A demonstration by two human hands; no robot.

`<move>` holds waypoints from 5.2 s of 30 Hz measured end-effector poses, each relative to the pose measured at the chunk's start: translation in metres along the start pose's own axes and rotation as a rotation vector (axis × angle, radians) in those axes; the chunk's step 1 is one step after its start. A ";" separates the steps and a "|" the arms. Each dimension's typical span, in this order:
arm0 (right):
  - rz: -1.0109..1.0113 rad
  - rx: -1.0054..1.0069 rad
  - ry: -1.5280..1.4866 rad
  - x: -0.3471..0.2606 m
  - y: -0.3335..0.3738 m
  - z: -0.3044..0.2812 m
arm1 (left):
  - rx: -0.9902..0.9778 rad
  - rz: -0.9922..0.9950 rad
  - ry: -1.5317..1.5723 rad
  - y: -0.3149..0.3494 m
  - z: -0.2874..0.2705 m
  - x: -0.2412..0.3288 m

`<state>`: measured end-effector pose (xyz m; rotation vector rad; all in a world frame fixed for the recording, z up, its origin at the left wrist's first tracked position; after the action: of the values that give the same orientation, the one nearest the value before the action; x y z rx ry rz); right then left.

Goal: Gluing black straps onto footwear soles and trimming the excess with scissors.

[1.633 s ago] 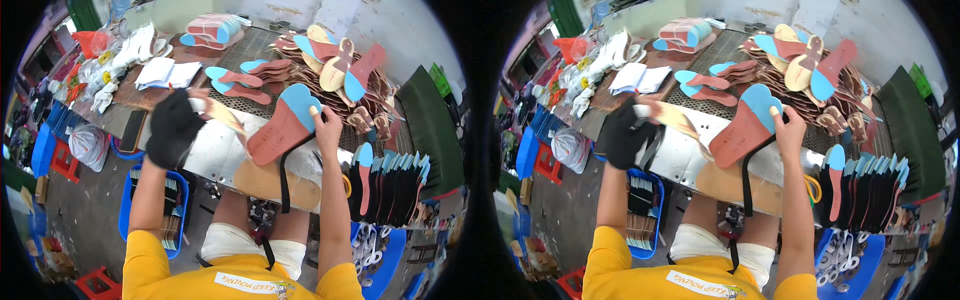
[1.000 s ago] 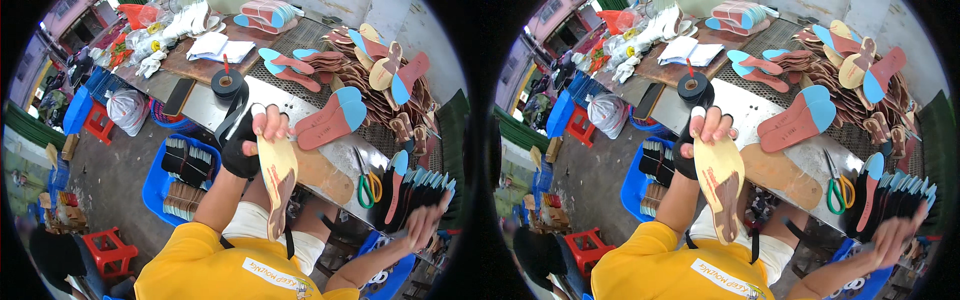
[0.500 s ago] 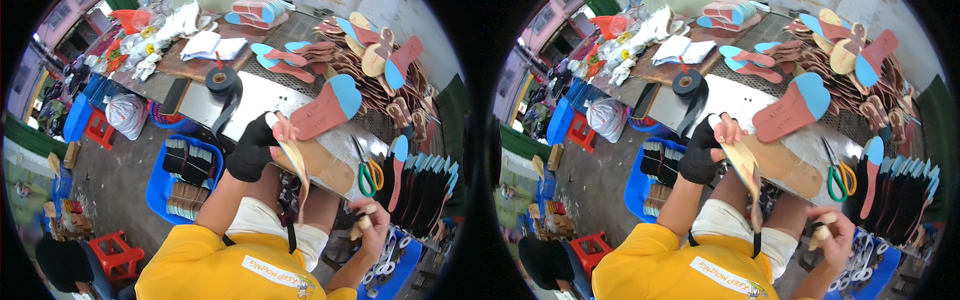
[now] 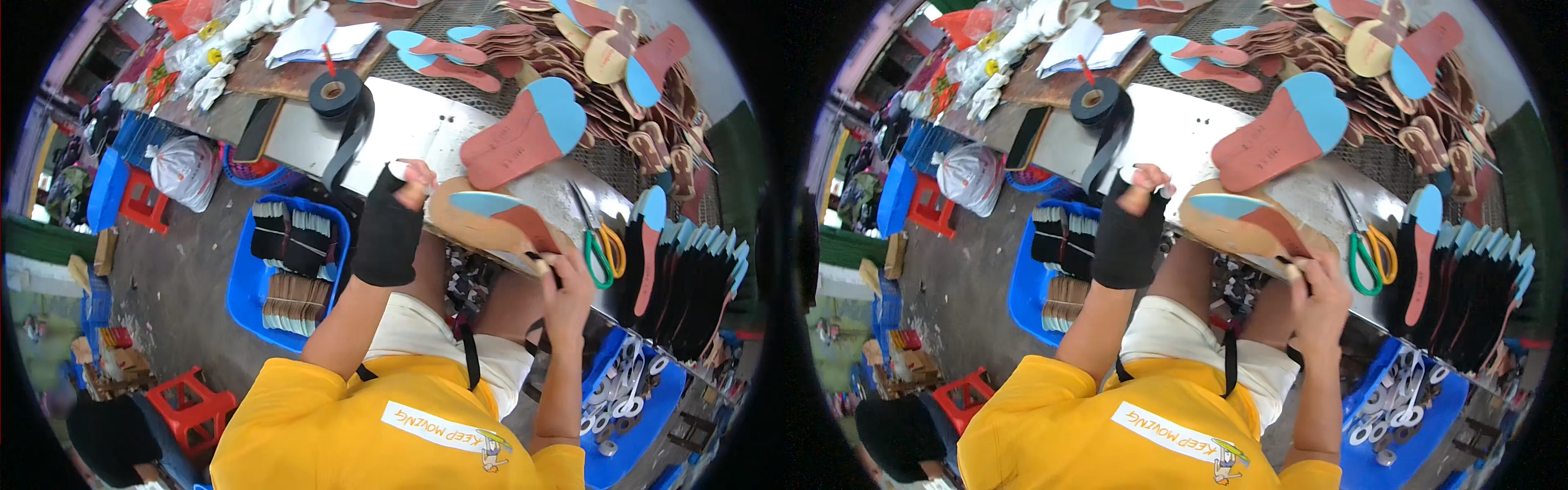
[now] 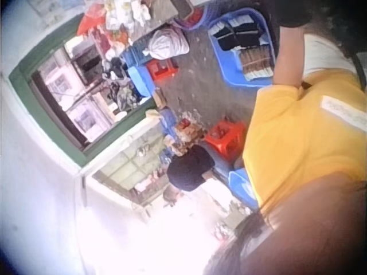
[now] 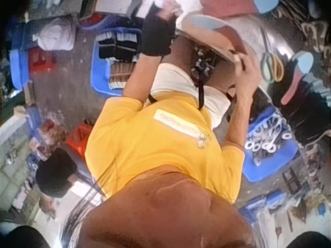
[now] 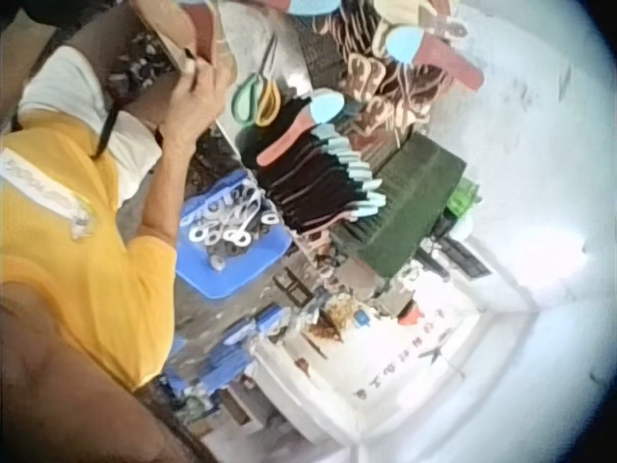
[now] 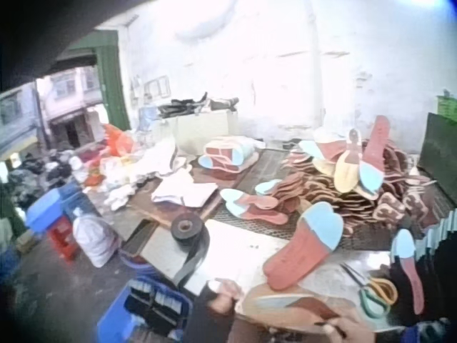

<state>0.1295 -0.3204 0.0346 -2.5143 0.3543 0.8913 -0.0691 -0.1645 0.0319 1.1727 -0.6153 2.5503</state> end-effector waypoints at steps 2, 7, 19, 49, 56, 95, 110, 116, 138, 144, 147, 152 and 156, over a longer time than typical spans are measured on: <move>-0.051 0.062 0.008 0.002 -0.005 -0.006 | -0.195 -0.150 0.686 0.000 -0.002 0.015; -0.079 0.014 0.013 0.007 -0.006 0.002 | -0.391 -0.315 1.121 0.019 0.016 0.013; -0.105 0.023 0.004 0.015 -0.006 0.011 | -0.332 -0.335 1.203 0.019 0.013 0.007; -0.074 -0.056 0.024 0.022 -0.010 0.002 | -0.410 0.322 -1.358 -0.023 0.009 -0.026; 0.267 -0.105 -0.521 0.006 -0.042 -0.028 | -0.299 0.402 -1.389 -0.021 0.016 -0.049; 0.128 -0.179 -0.332 0.033 -0.075 -0.011 | -0.514 0.487 -1.297 -0.040 0.032 -0.063; 0.048 -0.042 0.023 0.029 -0.044 -0.015 | -0.573 0.496 -1.433 -0.052 0.051 -0.072; 0.438 -0.298 -0.493 0.050 -0.059 -0.039 | -0.739 0.624 -1.202 -0.059 0.076 -0.098; -0.202 -0.017 -0.113 0.042 -0.011 -0.049 | -1.016 0.523 -1.586 -0.031 0.110 -0.085; 0.139 -0.377 -0.363 0.052 -0.028 -0.118 | -1.384 -0.149 -1.222 -0.038 0.098 -0.029; 0.323 -0.336 -0.472 0.044 -0.015 -0.128 | -1.264 -0.209 -1.233 -0.034 0.084 -0.014; 0.532 -0.043 -0.696 0.031 0.027 -0.103 | -0.781 -0.311 -0.862 -0.005 0.070 -0.009; 0.494 0.124 -0.905 0.009 0.048 -0.061 | -0.409 -0.545 -0.571 0.013 0.077 -0.011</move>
<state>0.1504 -0.3924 0.0551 -1.6737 0.6859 1.9820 -0.0170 -0.2138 0.0645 1.6324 -0.7579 1.5493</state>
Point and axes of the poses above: each hand's wrist, its own y-axis away from the middle knuckle, its own z-axis out of the palm, x = y × z, the point moved 1 cm from there along -y, towards the middle knuckle, and after that the axes turned 5 degrees about -y, right-handed, at the moved point
